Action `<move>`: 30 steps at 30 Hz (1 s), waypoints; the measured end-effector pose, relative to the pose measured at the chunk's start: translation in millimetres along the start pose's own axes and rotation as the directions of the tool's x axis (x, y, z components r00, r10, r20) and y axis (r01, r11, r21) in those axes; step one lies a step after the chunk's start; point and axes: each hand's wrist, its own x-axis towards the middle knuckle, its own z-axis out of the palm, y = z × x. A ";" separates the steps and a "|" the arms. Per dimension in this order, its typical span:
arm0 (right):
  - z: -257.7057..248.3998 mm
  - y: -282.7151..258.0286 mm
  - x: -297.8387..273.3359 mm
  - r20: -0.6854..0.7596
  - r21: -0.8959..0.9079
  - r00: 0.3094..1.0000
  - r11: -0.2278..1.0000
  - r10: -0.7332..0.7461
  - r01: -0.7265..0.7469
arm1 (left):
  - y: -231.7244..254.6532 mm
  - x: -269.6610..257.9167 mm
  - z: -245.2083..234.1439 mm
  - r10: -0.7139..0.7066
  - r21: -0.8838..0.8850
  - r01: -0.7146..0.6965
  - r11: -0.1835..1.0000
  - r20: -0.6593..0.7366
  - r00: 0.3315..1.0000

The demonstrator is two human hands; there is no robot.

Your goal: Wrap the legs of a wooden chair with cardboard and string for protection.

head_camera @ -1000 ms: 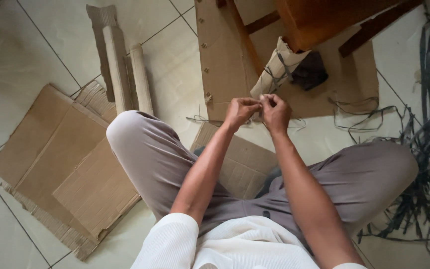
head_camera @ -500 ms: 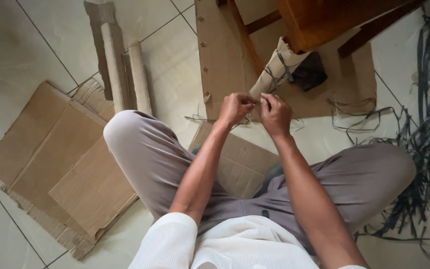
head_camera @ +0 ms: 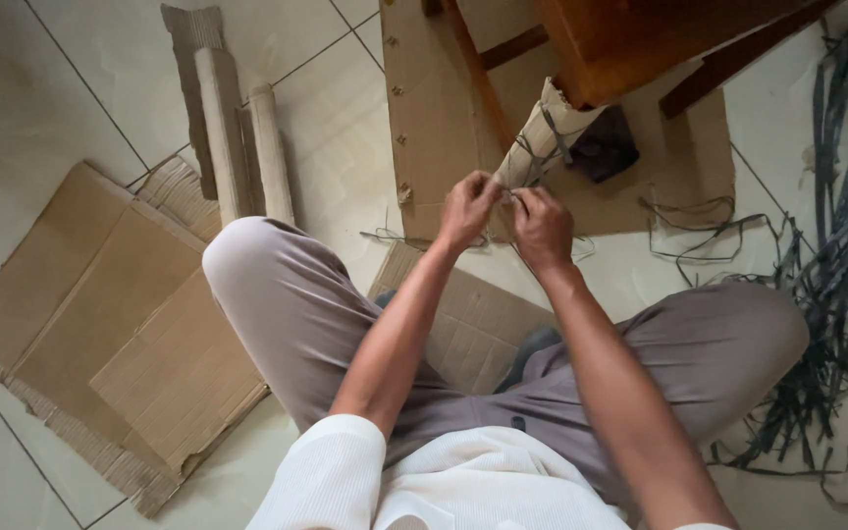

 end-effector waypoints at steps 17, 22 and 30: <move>40.4 17.1 -2.9 -0.057 0.350 0.899 0.852 0.434 -0.389 | -56.8 19.7 21.2 -0.296 -0.581 0.451 0.678 0.345 0.890; 33.7 8.7 1.4 -0.051 0.344 0.921 0.872 0.387 -0.347 | -35.1 11.2 12.6 -0.291 -0.553 0.437 0.709 0.335 0.896; 14.2 -2.4 1.3 0.025 0.221 0.973 0.948 0.228 -0.228 | -46.1 5.4 14.2 0.111 -0.100 -0.109 0.989 0.012 0.994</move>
